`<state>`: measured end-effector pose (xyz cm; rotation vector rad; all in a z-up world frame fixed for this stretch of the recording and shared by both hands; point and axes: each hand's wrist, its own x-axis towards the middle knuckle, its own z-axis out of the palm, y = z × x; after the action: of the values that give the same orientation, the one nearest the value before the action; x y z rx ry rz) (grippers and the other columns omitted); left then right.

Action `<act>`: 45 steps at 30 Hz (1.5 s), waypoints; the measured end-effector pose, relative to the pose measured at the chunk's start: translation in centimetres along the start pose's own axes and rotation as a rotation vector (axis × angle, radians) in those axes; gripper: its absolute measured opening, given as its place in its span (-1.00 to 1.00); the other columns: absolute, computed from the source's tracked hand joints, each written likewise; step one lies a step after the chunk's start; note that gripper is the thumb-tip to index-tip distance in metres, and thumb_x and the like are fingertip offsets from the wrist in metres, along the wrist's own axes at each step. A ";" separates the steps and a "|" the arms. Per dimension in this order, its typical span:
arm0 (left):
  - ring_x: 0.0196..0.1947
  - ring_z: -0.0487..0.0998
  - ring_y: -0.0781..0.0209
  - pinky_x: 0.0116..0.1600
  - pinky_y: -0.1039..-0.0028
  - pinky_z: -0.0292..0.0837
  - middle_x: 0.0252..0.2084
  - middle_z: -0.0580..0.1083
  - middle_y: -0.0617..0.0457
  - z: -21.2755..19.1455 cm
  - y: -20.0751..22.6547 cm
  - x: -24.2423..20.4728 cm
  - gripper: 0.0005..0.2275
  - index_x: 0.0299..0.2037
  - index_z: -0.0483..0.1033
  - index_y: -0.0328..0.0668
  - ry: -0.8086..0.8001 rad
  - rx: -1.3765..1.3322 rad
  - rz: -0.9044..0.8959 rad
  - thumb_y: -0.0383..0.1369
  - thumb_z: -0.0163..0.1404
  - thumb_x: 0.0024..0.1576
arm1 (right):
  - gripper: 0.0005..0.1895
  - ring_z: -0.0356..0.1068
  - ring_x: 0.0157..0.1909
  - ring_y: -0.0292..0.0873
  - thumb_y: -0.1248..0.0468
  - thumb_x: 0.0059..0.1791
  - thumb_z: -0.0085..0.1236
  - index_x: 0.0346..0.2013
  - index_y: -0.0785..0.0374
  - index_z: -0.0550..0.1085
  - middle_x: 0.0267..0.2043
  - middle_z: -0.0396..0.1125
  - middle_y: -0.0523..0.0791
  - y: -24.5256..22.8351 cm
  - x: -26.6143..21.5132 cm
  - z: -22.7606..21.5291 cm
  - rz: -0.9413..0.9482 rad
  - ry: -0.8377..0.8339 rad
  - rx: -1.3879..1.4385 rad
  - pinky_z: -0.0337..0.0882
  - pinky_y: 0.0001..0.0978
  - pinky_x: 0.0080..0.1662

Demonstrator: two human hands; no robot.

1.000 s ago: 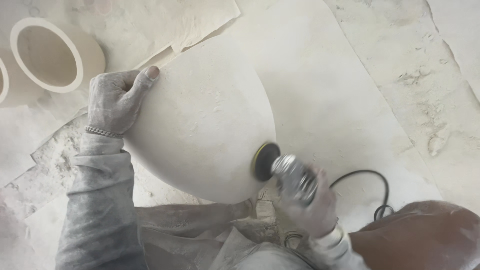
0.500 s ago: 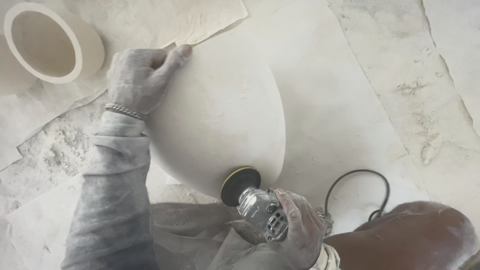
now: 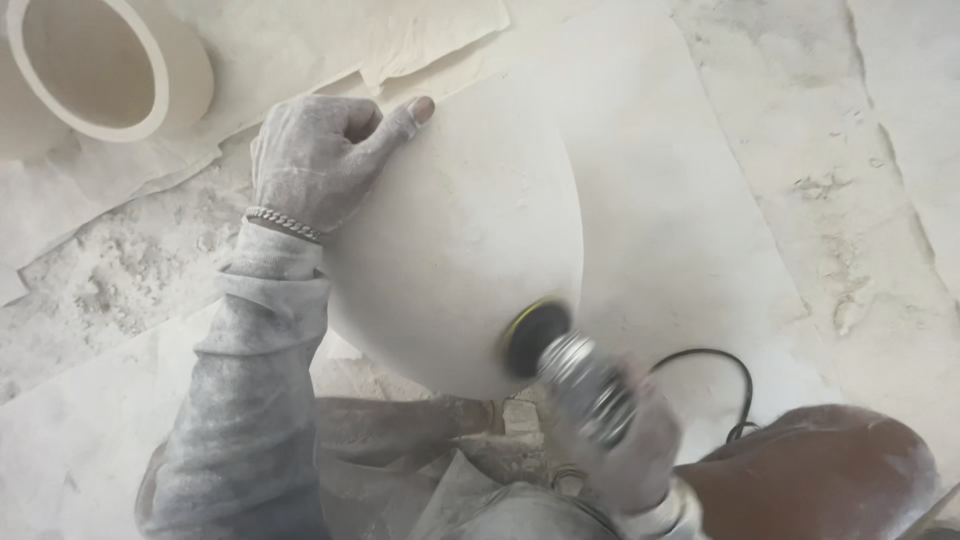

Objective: The person uses a power sander to smooth the surface and rim of a large white ceramic pot.

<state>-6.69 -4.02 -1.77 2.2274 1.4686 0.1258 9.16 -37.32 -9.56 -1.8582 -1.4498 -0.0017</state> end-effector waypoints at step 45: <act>-0.62 -0.04 0.31 -0.44 0.35 -0.09 -0.69 -0.06 0.24 -0.3 -0.4 -2.4 -0.36 -0.65 -0.06 -0.01 0.002 0.080 0.059 0.18 -0.09 0.31 | -0.44 0.58 -0.13 -0.05 0.04 -0.28 0.39 0.01 -0.06 0.53 -0.05 0.51 -0.03 -1.8 -0.5 -0.7 0.400 -0.399 0.060 0.67 -0.23 -0.30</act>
<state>-8.17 -5.88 -1.23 2.3360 1.4325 0.0898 7.83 -38.02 -8.31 -2.1495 -1.2809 0.6308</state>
